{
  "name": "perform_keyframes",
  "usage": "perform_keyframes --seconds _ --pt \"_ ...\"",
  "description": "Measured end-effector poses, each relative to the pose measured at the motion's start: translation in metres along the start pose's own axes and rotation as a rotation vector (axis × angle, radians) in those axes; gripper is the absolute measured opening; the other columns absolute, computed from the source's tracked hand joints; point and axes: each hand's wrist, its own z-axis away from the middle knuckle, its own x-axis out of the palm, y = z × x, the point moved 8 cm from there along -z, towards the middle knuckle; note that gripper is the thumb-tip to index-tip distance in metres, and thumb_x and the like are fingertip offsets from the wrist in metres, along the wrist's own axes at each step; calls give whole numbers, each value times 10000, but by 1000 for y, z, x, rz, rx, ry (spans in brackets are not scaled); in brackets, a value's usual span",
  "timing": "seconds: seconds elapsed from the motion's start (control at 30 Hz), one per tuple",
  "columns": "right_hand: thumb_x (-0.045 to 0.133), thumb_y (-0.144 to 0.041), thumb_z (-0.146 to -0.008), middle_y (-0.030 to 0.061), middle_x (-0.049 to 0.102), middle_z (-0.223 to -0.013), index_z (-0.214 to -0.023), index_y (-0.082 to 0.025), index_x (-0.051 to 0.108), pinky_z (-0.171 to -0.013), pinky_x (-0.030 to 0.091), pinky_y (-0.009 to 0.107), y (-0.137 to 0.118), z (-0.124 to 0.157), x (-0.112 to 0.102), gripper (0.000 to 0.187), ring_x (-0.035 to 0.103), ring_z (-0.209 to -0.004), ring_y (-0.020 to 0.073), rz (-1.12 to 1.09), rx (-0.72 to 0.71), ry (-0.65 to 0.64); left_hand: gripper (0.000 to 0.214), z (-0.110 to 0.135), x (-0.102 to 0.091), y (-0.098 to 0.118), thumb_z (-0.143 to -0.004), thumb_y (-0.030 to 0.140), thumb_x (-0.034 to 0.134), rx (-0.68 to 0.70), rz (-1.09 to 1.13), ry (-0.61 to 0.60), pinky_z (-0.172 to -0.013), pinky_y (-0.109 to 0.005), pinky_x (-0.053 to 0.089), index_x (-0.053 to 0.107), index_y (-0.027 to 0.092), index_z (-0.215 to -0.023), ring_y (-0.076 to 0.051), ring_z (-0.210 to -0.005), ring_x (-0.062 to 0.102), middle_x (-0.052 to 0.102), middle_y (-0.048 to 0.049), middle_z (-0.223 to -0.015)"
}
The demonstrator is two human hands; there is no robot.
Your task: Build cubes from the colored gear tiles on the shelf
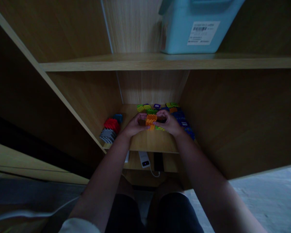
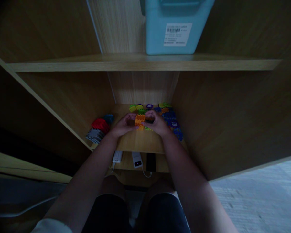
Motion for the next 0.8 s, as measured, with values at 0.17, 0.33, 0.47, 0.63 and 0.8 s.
perform_keyframes --seconds 0.17,0.33,0.47,0.63,0.8 --pt "964 -632 -707 44 754 -1134 -1084 -311 654 -1109 564 515 1 1 5 584 726 -1139 278 1 -7 -58 811 0 -1 -2 -645 502 1046 -12 -22 3 -1205 -532 467 673 220 -1308 -301 -1286 645 708 -124 -1287" --pt "962 -616 -714 50 753 -1162 -1083 -305 664 -1114 561 511 0 2 5 567 721 -1152 278 25 -13 -72 805 0 1 2 -654 505 1042 -12 -23 -8 -1193 -515 475 670 208 -1303 -292 -1275 651 706 -129 -1301" --pt "966 -604 -714 54 753 -1158 -1110 -302 672 -1109 554 519 0 3 6 579 719 -1149 284 33 -17 -88 805 0 2 4 -664 521 1034 -10 -9 -15 -1189 -520 483 666 209 -1308 -297 -1277 654 705 -132 -1308" --pt "962 -648 -705 44 760 -1136 -1092 -308 669 -1091 561 511 1 2 6 593 720 -1129 283 19 8 -63 795 0 2 5 -653 491 1047 -2 -16 -12 -1193 -532 487 677 222 -1302 -310 -1280 659 708 -122 -1292" --pt "955 -673 -705 38 754 -1094 -1079 -311 652 -1065 578 501 3 0 2 602 721 -1095 278 2 2 -3 765 2 3 7 -680 476 1036 6 -21 -26 -1189 -531 495 676 218 -1304 -316 -1301 653 709 -129 -1325"
